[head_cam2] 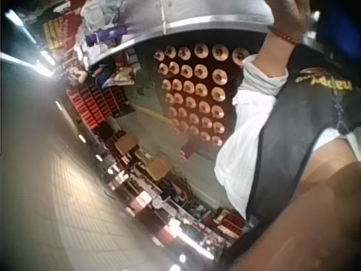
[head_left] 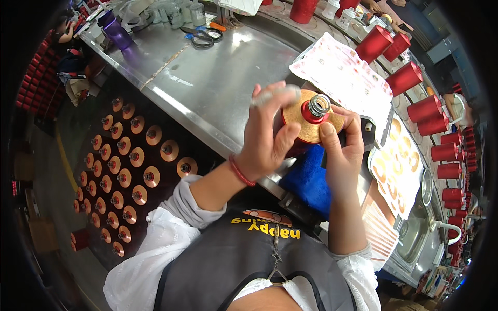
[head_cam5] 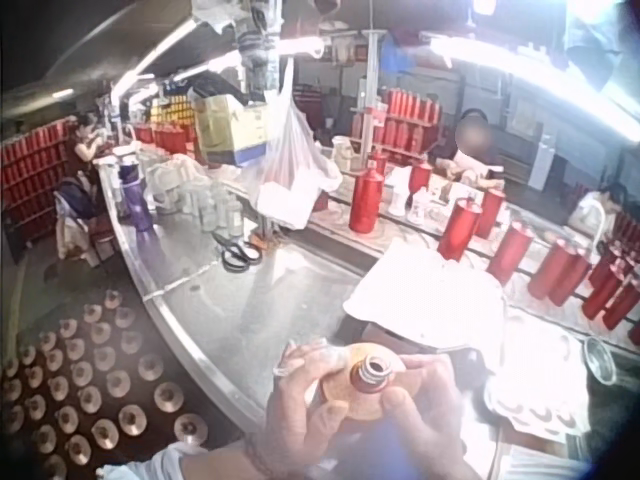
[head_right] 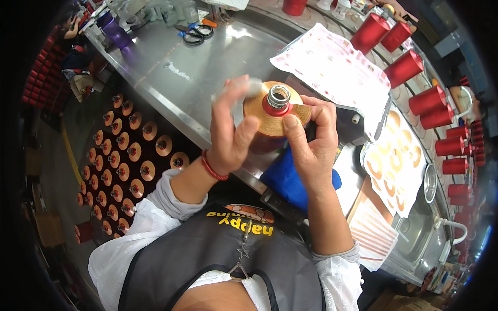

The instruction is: The person applies a circular gold sticker to the top of a red cylindrical container, then smooths a vertical label around the body. They wipe the container with a green cloth and place it on a tray with other finished units.

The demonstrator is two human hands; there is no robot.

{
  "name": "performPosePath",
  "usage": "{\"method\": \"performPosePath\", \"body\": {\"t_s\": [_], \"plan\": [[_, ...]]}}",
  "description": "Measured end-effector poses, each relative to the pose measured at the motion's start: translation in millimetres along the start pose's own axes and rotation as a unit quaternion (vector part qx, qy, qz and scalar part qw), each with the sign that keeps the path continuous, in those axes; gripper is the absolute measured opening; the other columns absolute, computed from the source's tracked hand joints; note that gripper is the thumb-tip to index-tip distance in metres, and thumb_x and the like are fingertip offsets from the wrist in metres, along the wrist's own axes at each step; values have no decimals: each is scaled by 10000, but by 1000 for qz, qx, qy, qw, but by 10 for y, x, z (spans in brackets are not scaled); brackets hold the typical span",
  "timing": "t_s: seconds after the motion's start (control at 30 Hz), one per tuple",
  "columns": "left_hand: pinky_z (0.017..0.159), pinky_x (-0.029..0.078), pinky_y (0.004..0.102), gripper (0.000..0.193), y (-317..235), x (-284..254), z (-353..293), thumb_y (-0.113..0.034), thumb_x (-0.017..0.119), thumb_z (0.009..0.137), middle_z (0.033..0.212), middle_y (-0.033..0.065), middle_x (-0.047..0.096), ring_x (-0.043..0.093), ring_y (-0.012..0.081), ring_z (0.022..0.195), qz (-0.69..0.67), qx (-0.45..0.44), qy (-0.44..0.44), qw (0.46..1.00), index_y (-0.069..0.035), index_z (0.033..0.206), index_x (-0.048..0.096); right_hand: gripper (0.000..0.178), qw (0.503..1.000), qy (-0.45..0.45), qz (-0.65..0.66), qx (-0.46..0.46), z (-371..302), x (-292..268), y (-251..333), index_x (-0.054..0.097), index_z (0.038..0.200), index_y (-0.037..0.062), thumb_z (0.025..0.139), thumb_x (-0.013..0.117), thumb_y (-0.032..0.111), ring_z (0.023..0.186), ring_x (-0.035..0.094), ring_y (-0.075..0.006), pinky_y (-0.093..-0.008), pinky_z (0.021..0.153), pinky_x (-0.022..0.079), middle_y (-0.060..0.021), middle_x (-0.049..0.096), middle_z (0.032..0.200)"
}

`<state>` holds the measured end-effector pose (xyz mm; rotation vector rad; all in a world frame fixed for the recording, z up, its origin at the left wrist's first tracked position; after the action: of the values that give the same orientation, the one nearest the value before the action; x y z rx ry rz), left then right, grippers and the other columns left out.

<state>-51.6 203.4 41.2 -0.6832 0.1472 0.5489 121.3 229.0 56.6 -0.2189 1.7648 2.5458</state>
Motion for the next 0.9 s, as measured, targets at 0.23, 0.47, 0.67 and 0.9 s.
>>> {"method": "performPosePath", "body": {"t_s": [0.23,0.47,0.67,0.9], "plan": [[1171,207,594,411,-297,134,-100,-299,592,1001,1391,242,479,388,523,1331,9,29,70,997,-73,1327,483,217,998,-35,-45,-30,-26,43,23,587,959,11,909,724,171,1022,556,-221,-330,940,431,-132,584,1095],[1167,301,466,566,-132,156,-115,-157,610,975,1417,200,375,380,331,1389,-147,-54,1,988,-1,1407,279,201,997,8,-57,-58,-52,3,136,549,892,27,885,721,130,946,522,-193,-312,882,428,-87,544,997],[1163,308,450,576,-132,201,-139,-103,618,945,1401,198,396,390,317,1377,-161,-76,-13,984,-8,1403,280,142,980,46,145,131,52,-101,-15,570,966,23,941,664,126,833,517,-107,-243,764,432,-31,580,949],[1163,320,384,609,131,44,-13,-210,615,1007,1450,146,447,447,237,1351,-376,-127,47,916,-32,1478,272,383,986,56,106,113,-143,-69,50,562,1385,46,1050,540,232,759,449,-34,-187,669,393,24,597,1035]]}}
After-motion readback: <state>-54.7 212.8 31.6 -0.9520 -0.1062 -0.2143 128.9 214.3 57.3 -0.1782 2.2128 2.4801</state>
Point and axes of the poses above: each hand's wrist, its own z-axis towards the middle knuckle, its own x-axis out of the palm, y = z × x, the point moved 3 cm from there along z, towards the middle knuckle
